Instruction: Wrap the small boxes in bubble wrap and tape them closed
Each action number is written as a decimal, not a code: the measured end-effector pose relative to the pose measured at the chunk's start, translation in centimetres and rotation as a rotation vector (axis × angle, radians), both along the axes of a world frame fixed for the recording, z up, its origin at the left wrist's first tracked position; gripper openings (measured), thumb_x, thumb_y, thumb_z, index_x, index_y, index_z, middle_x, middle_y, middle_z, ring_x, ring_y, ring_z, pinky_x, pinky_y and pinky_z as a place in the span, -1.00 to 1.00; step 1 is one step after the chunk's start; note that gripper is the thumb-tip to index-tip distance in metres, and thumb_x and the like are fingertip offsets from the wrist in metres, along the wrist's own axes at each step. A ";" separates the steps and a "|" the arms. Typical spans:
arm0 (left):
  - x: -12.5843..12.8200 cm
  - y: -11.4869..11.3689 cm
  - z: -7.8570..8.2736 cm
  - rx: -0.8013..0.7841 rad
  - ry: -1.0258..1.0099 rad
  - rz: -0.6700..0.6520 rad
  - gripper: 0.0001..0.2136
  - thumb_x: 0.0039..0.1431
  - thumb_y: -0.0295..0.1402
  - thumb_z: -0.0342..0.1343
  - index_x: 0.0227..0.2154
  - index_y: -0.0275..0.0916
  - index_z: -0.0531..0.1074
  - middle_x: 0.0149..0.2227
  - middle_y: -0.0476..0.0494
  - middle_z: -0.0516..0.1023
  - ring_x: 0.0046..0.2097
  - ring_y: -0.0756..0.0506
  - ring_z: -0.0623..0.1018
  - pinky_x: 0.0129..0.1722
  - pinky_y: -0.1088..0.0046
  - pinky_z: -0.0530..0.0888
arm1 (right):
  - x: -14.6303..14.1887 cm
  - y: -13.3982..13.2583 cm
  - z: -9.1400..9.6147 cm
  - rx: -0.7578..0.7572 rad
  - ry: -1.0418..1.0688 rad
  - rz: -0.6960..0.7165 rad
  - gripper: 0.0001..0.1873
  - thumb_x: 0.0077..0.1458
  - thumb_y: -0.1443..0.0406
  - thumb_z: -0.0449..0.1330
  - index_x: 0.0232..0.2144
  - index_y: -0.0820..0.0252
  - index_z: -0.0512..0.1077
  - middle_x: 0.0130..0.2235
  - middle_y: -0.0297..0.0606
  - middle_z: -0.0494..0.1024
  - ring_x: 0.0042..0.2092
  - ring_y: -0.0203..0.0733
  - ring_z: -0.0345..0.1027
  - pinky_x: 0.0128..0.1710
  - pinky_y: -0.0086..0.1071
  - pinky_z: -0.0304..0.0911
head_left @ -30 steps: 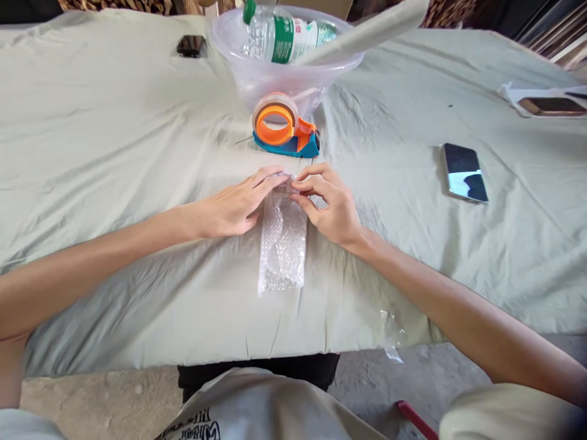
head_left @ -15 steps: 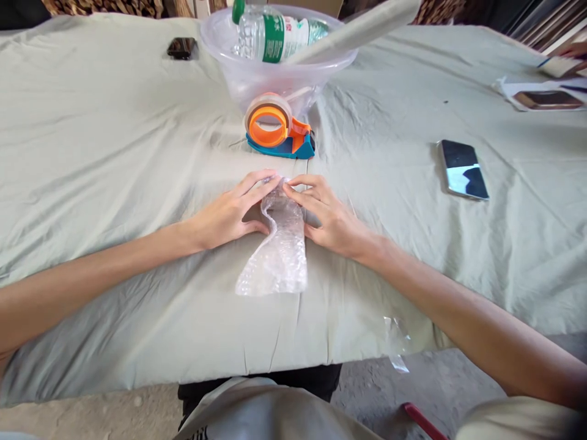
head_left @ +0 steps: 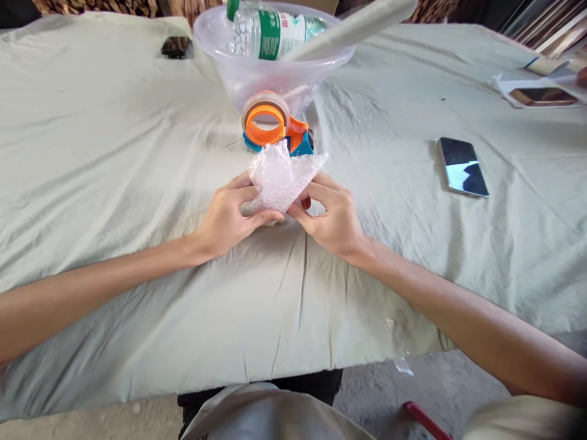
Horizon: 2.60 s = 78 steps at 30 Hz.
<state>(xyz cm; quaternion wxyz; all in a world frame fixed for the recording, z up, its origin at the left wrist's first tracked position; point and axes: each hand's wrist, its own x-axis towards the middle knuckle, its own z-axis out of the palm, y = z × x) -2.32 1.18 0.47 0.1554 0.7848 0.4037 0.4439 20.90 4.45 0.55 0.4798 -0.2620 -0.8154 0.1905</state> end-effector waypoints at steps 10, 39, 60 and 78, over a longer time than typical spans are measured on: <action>0.2 0.1 -0.3 -0.050 -0.084 0.000 -0.62 0.58 0.11 0.16 -0.01 -0.13 0.51 -0.15 -0.12 0.63 -0.15 -0.14 0.65 -0.10 0.26 0.64 | 0.8 -0.7 -1.1 -0.029 0.019 0.021 -0.54 0.36 -0.01 0.48 0.05 -0.05 0.36 -0.06 -0.33 0.61 -0.23 -0.17 0.59 -0.18 -0.15 0.61; 0.9 -1.4 -0.6 0.087 0.300 0.062 -0.59 0.54 -0.15 0.17 0.33 -0.13 0.36 0.22 -0.27 0.58 0.22 -0.32 0.64 0.06 0.14 0.69 | 2.3 -0.5 -1.2 0.031 -0.216 0.103 -0.50 0.38 0.29 0.37 0.30 0.01 0.42 0.27 -0.12 0.64 0.23 0.02 0.62 0.19 -0.09 0.65; 0.3 -1.0 -0.9 0.015 0.329 0.021 -0.46 0.43 -0.10 0.39 0.30 -0.11 0.32 0.41 -0.32 0.42 0.26 -0.34 0.62 -0.04 0.23 0.69 | 14.2 -14.0 6.4 -0.285 -0.759 -0.230 -0.58 0.56 0.07 0.24 0.37 -0.20 0.51 0.23 -0.26 0.72 0.15 0.06 0.72 0.19 -0.08 0.65; 0.7 -1.0 -1.0 0.025 0.312 -0.035 -0.47 0.48 -0.21 0.37 0.33 -0.20 0.28 0.25 -0.31 0.55 0.18 -0.25 0.68 0.05 0.22 0.71 | 14.7 -18.0 3.7 -0.523 -0.652 -0.395 -0.69 0.42 0.05 0.20 -0.38 -0.18 0.61 0.01 -0.10 0.78 0.03 0.18 0.77 -0.04 -0.03 0.74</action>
